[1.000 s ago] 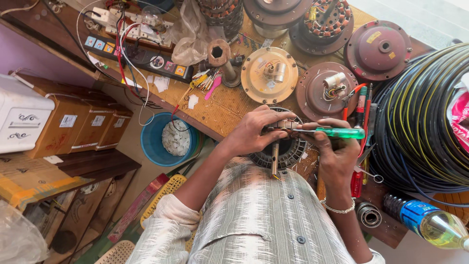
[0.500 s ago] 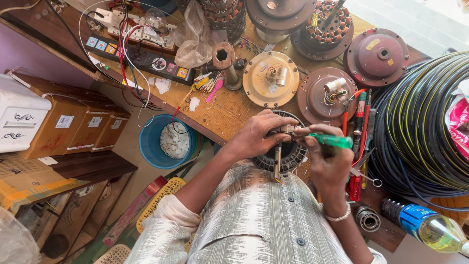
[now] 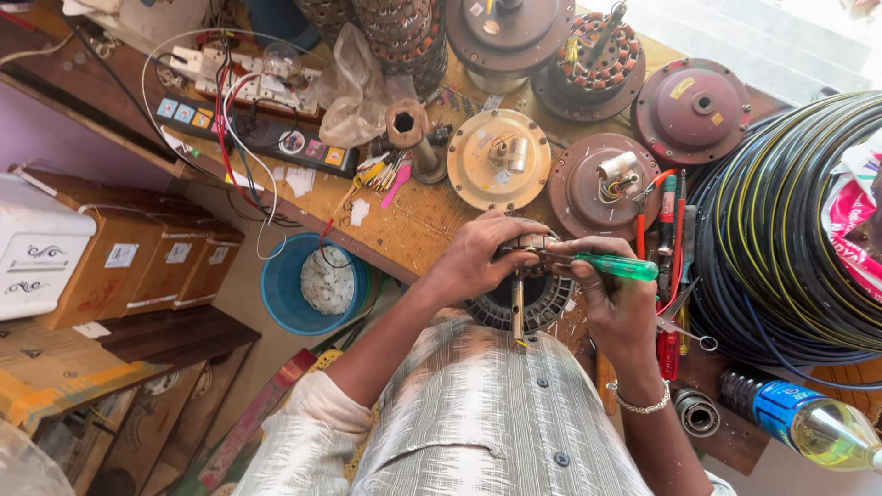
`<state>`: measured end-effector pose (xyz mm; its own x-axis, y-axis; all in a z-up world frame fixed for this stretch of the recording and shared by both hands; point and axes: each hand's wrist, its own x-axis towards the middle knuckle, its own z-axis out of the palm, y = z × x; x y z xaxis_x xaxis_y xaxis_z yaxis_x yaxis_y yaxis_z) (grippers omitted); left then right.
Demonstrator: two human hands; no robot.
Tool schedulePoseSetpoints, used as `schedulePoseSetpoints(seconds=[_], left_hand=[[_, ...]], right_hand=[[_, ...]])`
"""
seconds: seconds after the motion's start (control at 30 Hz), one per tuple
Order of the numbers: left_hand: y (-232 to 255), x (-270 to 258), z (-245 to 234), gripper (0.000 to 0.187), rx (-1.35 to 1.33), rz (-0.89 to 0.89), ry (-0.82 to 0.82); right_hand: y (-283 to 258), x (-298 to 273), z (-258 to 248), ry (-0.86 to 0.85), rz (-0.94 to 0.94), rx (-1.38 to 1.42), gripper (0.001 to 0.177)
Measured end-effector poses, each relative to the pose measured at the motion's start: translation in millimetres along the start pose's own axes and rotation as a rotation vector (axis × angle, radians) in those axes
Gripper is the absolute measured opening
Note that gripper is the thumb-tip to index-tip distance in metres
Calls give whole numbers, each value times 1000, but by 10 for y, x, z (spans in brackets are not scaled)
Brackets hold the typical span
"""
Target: The person uses a screwdriver to adjust and tighten components on a motor stator held in the left hand. The work is performed at a cluttered workbench with various motor parts and tools visible.
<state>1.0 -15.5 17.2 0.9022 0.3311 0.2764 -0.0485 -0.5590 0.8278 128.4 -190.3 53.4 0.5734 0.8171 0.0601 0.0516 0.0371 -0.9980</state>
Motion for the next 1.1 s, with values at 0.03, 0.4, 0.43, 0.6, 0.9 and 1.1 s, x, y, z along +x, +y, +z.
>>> schedulePoseSetpoints(seconds=[0.03,0.4,0.43,0.6,0.9,1.1], left_hand=[[7,0,1,36,-6,-9,0],[72,-40,18,36,8,-43,7],[69,-29,19,37,5,-55,0],[16,-56,38,37,-2,-44,-5],[149,8,43,41,184,18,-29],[146,69,132,33,177,-7,-15]], right_hand=[[6,-15,17,10,14,13,22],[26,-86,-7,42,-14,-17,17],[37,-65,-36,50,15,13,17],[100,-95,-19,72,20,-8,16],[52,-150,93,99,-150,-305,17],[101,-143,-138,244,41,126,23]])
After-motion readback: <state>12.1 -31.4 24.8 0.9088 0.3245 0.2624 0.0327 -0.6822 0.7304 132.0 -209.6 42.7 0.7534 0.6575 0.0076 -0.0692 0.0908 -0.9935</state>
